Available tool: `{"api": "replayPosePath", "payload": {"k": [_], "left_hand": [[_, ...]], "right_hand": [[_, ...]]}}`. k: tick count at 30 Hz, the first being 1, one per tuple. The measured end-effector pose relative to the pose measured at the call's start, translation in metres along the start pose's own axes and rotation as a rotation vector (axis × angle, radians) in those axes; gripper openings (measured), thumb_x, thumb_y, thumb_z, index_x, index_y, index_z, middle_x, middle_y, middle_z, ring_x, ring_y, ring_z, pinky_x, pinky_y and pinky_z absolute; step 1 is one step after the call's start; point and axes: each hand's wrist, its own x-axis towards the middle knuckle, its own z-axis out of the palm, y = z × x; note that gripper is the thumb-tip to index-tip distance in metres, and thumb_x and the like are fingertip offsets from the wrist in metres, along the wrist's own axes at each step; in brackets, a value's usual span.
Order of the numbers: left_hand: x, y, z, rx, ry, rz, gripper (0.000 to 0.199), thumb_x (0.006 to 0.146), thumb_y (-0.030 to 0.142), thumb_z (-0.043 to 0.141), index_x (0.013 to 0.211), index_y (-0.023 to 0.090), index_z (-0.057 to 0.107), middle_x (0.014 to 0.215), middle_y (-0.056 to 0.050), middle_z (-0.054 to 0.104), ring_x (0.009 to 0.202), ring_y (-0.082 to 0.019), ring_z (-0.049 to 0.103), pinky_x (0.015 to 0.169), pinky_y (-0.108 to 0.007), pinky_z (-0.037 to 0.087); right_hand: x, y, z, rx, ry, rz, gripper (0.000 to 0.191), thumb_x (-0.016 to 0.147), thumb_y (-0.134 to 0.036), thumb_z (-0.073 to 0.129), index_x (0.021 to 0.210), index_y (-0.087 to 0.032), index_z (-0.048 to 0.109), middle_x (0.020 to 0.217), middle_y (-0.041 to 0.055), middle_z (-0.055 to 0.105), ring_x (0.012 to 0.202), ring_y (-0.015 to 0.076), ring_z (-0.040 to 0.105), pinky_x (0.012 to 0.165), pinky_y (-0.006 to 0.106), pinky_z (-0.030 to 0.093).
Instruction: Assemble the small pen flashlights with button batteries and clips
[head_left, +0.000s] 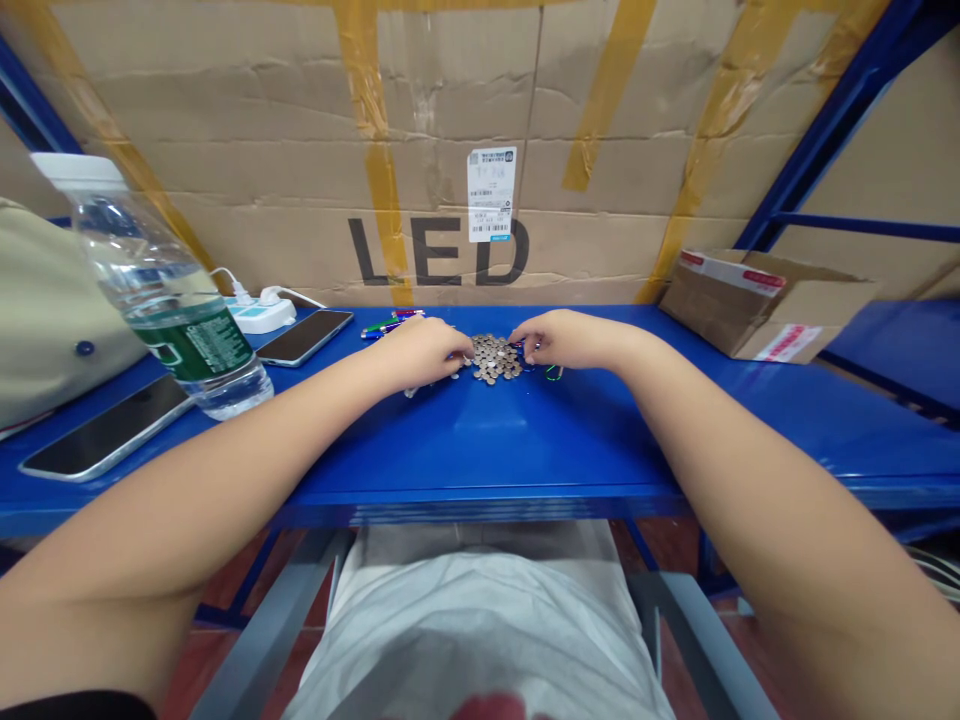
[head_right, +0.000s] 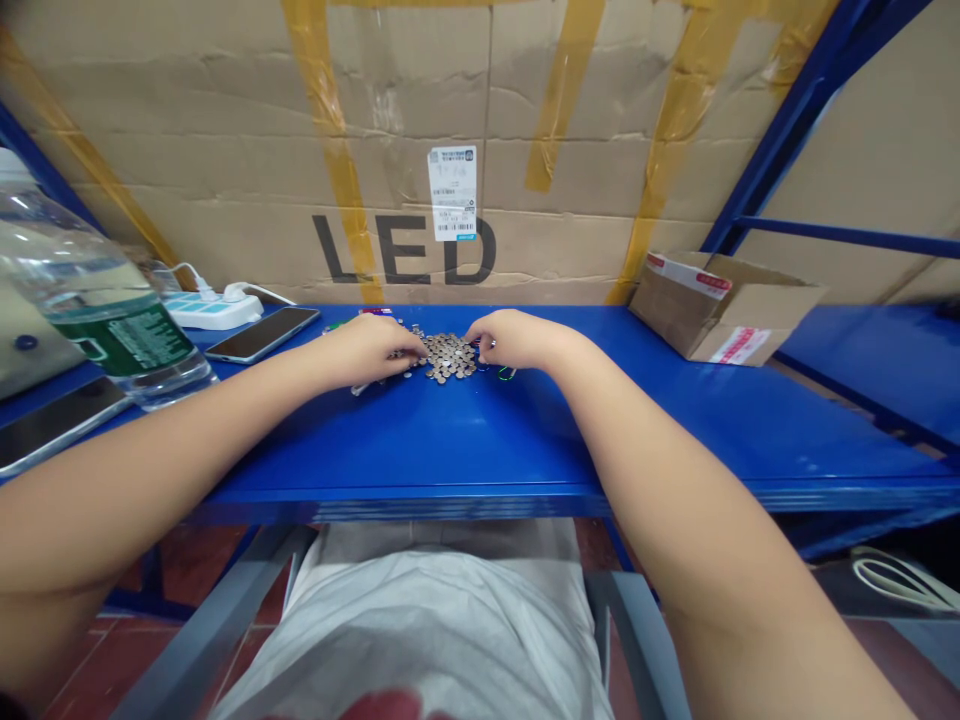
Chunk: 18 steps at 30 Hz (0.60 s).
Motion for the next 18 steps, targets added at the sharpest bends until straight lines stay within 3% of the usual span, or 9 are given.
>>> {"api": "replayPosePath", "payload": {"k": [10, 18], "left_hand": [[-0.001, 0.0, -0.002, 0.029, -0.01, -0.009, 0.027, 0.085, 0.03, 0.054, 0.106, 0.028, 0.07, 0.103, 0.0, 0.073, 0.09, -0.016, 0.064, 0.074, -0.024, 0.044], [-0.003, 0.001, -0.008, 0.031, -0.062, -0.059, 0.03, 0.084, 0.022, 0.05, 0.105, 0.028, 0.071, 0.104, 0.002, 0.072, 0.091, -0.016, 0.064, 0.071, -0.024, 0.043]], "right_hand": [[0.002, -0.001, 0.002, 0.033, -0.011, 0.013, 0.035, 0.077, -0.019, 0.065, 0.112, -0.02, 0.068, 0.099, 0.0038, 0.073, 0.082, 0.0171, 0.065, 0.068, 0.025, 0.047], [0.002, 0.002, 0.002, 0.004, -0.099, 0.027, 0.029, 0.077, -0.018, 0.064, 0.105, -0.02, 0.07, 0.094, 0.0032, 0.073, 0.081, 0.0167, 0.066, 0.068, 0.025, 0.047]]}}
